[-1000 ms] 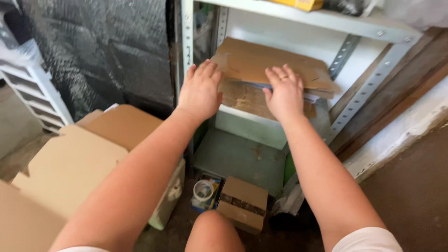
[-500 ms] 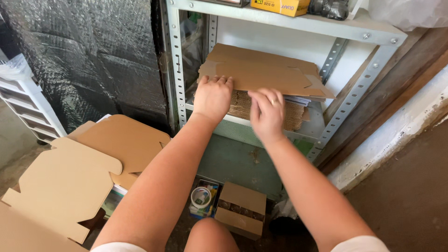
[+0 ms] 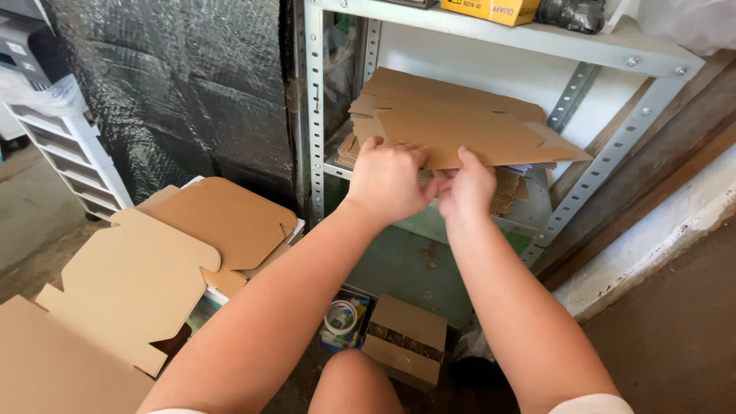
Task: The person takes flat cardboard pieces from a metal shelf, unfolds them, and places them on a stack on a small stool. The person repeats this process multiple times, handling the cardboard pieces by hand.
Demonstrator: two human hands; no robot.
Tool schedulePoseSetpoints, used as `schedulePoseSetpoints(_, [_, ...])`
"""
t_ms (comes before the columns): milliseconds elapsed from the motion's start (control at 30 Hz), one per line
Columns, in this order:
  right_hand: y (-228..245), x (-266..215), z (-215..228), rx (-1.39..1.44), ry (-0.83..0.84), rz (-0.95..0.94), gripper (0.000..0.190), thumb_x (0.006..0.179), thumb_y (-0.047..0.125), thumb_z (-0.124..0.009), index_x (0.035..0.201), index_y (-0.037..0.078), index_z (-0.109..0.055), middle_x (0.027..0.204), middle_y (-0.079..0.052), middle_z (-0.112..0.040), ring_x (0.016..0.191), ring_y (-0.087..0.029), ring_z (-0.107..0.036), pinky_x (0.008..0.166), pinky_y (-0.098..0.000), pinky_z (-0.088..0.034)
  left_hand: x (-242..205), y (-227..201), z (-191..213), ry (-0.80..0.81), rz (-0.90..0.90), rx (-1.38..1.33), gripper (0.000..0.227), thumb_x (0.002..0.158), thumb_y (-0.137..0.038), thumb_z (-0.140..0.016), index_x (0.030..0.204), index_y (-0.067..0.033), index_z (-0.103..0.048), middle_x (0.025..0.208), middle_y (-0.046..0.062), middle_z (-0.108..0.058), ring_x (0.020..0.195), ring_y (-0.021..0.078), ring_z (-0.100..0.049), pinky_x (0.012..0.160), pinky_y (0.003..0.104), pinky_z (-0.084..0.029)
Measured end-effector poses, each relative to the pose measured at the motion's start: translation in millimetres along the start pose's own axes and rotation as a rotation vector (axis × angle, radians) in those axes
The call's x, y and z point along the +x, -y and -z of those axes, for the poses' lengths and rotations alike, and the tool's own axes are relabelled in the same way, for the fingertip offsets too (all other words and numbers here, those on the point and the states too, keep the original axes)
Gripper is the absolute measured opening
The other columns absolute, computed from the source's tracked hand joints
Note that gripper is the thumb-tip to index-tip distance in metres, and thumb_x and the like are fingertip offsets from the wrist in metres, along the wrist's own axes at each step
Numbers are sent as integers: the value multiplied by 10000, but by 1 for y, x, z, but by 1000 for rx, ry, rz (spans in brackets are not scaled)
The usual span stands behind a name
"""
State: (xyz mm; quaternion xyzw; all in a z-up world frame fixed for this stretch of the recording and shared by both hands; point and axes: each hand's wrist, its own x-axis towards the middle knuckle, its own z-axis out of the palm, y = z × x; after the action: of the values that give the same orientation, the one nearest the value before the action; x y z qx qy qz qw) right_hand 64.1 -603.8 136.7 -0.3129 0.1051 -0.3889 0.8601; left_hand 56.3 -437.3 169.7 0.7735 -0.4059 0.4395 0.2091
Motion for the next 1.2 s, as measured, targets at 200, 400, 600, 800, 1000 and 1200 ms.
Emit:
schedulePoseSetpoints(200, [17, -26, 17, 69, 31, 31, 394, 908, 48, -745, 1193, 217, -533, 1127, -99, -717, 1041, -342, -738, 896, -555, -651, 9, 45, 47, -48, 518, -407, 337, 926, -554, -631, 1046, -280, -786, 985, -48, -794, 1058, 224, -737, 1007, 425, -502])
schedulePoseSetpoints(400, [43, -100, 13, -72, 95, -34, 381, 870, 101, -756, 1198, 239, -621, 1162, -70, -742, 1065, -274, -742, 911, -460, -633, -4, 98, 92, -138, 1251, -1334, 740, 945, -545, -570, 1466, -32, -456, 1422, 268, -515, 1371, 421, -469, 1147, 535, -388])
schedulePoseSetpoints(600, [33, -142, 14, -168, 203, -174, 420, 830, 118, -687, 1230, 245, -667, 1170, -84, -738, 1033, -292, -734, 910, -461, -616, -57, 152, 95, 201, 1248, -1900, 613, 997, -497, -509, 1498, -149, -445, 1231, 212, -649, 1033, 420, -698, 806, 572, -554])
schedulePoseSetpoints(800, [7, -176, 2, -286, 331, -374, 523, 775, 109, -653, 1282, 231, -685, 1157, -110, -741, 1012, -303, -730, 899, -460, -599, -113, 169, 110, 247, 1267, -1951, 365, 1017, -379, -588, 1254, -135, -721, 1046, 124, -755, 894, 372, -766, 687, 631, -631])
schedulePoseSetpoints(1000, [-38, -190, -2, -374, 471, -516, 651, 764, 45, -646, 1397, 198, -622, 1204, -141, -720, 1061, -304, -709, 922, -466, -591, -154, 173, 127, 110, 1321, -1808, 336, 1002, -334, -602, 1245, -132, -718, 1042, 123, -754, 894, 365, -765, 704, 621, -631])
schedulePoseSetpoints(1200, [-72, -210, -26, -481, 686, -590, 767, 806, -12, -640, 1533, 167, -477, 1349, -150, -644, 1160, -300, -669, 964, -449, -581, -203, 180, 158, -55, 1385, -1635, 311, 987, -289, -616, 1235, -128, -715, 1038, 122, -754, 894, 357, -764, 721, 610, -632])
